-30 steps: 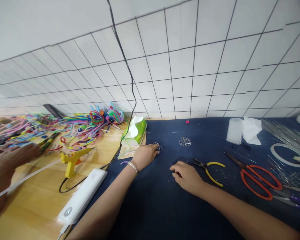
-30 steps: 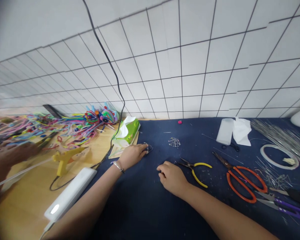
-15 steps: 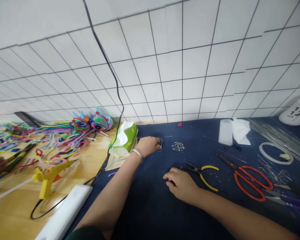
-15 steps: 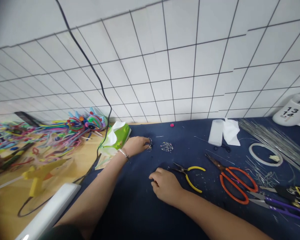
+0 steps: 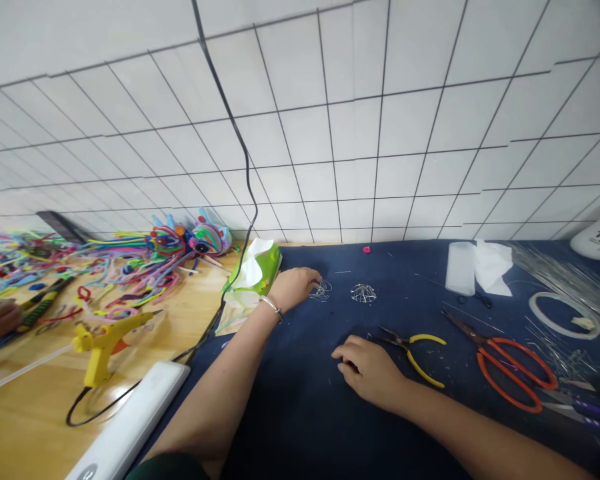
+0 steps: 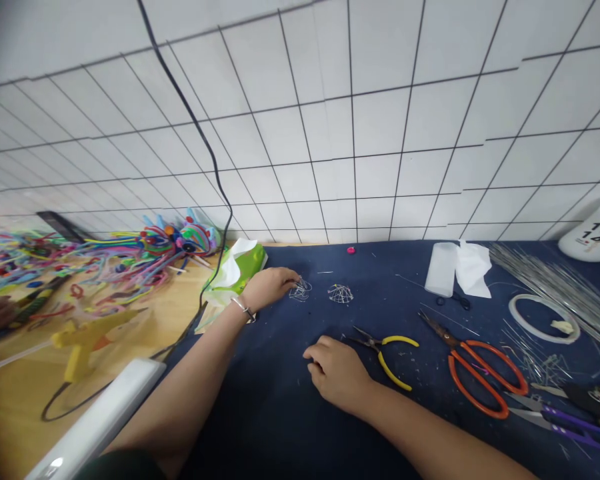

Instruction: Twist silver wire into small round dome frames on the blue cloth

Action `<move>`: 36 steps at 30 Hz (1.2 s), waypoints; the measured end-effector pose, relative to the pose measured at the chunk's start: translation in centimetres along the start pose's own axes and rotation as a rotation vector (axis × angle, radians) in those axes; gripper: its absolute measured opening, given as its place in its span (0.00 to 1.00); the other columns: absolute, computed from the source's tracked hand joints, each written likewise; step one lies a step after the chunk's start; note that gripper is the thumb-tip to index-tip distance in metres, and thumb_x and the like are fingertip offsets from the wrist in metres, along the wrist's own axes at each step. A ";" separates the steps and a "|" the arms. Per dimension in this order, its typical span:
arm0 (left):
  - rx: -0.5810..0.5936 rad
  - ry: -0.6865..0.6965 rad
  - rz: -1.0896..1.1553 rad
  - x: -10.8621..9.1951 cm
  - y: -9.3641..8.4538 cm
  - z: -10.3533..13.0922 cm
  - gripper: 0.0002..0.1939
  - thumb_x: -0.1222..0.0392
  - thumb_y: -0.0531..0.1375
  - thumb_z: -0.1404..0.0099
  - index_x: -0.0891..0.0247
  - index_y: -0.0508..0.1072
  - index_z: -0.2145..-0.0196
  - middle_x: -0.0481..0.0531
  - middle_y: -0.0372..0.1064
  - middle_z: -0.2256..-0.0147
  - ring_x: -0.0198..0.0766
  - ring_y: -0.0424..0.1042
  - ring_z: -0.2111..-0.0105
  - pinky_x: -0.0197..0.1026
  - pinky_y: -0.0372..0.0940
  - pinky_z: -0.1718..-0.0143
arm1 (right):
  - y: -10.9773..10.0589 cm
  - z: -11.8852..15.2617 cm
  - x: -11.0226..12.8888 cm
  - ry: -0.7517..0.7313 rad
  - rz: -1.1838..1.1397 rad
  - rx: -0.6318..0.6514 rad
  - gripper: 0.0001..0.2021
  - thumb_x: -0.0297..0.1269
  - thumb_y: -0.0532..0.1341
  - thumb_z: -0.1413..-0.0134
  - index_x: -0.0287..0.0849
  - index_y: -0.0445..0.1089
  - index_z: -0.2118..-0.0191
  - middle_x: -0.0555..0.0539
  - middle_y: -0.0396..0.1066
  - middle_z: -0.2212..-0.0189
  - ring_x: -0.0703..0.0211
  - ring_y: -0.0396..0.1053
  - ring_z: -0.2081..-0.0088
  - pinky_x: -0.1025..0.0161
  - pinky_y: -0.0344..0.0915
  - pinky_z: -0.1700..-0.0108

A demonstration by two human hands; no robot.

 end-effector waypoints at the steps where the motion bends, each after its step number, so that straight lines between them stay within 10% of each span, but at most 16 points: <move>1: -0.028 -0.009 0.017 0.3 0.0 0.0 0.12 0.58 0.51 0.39 0.57 0.71 0.61 0.50 0.70 0.61 0.38 0.68 0.62 0.37 0.60 0.60 | 0.0 0.0 0.0 -0.001 -0.001 -0.001 0.11 0.29 0.55 0.51 0.45 0.68 0.61 0.51 0.65 0.67 0.66 0.63 0.67 0.70 0.58 0.63; 15: -0.080 0.000 0.291 2.4 3.1 -1.6 0.09 0.61 0.53 0.41 0.62 0.73 0.66 0.50 0.70 0.66 0.36 0.67 0.62 0.35 0.60 0.58 | 0.0 -0.1 0.1 -0.011 0.009 0.008 0.10 0.29 0.55 0.51 0.44 0.68 0.62 0.51 0.65 0.68 0.66 0.63 0.67 0.70 0.58 0.64; 25: 0.023 -0.040 0.385 1.0 2.2 -0.7 0.09 0.59 0.49 0.39 0.63 0.67 0.68 0.45 0.68 0.76 0.29 0.66 0.81 0.32 0.59 0.75 | 0.0 -0.1 0.3 -0.008 0.019 0.015 0.11 0.28 0.54 0.51 0.44 0.68 0.61 0.50 0.65 0.67 0.65 0.63 0.66 0.69 0.58 0.62; 36: 0.100 0.070 0.269 -1.9 0.1 0.3 0.09 0.57 0.51 0.41 0.62 0.68 0.70 0.46 0.69 0.74 0.31 0.67 0.74 0.32 0.58 0.72 | -0.1 0.0 0.3 -0.008 0.024 0.009 0.11 0.29 0.55 0.50 0.45 0.68 0.61 0.51 0.65 0.67 0.65 0.63 0.66 0.69 0.59 0.63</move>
Point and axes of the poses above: each hand's wrist, its own z-axis away from the middle knuckle, its own y-axis out of the palm, x = y × z, the point moved 2 cm from there along -z, towards the middle knuckle
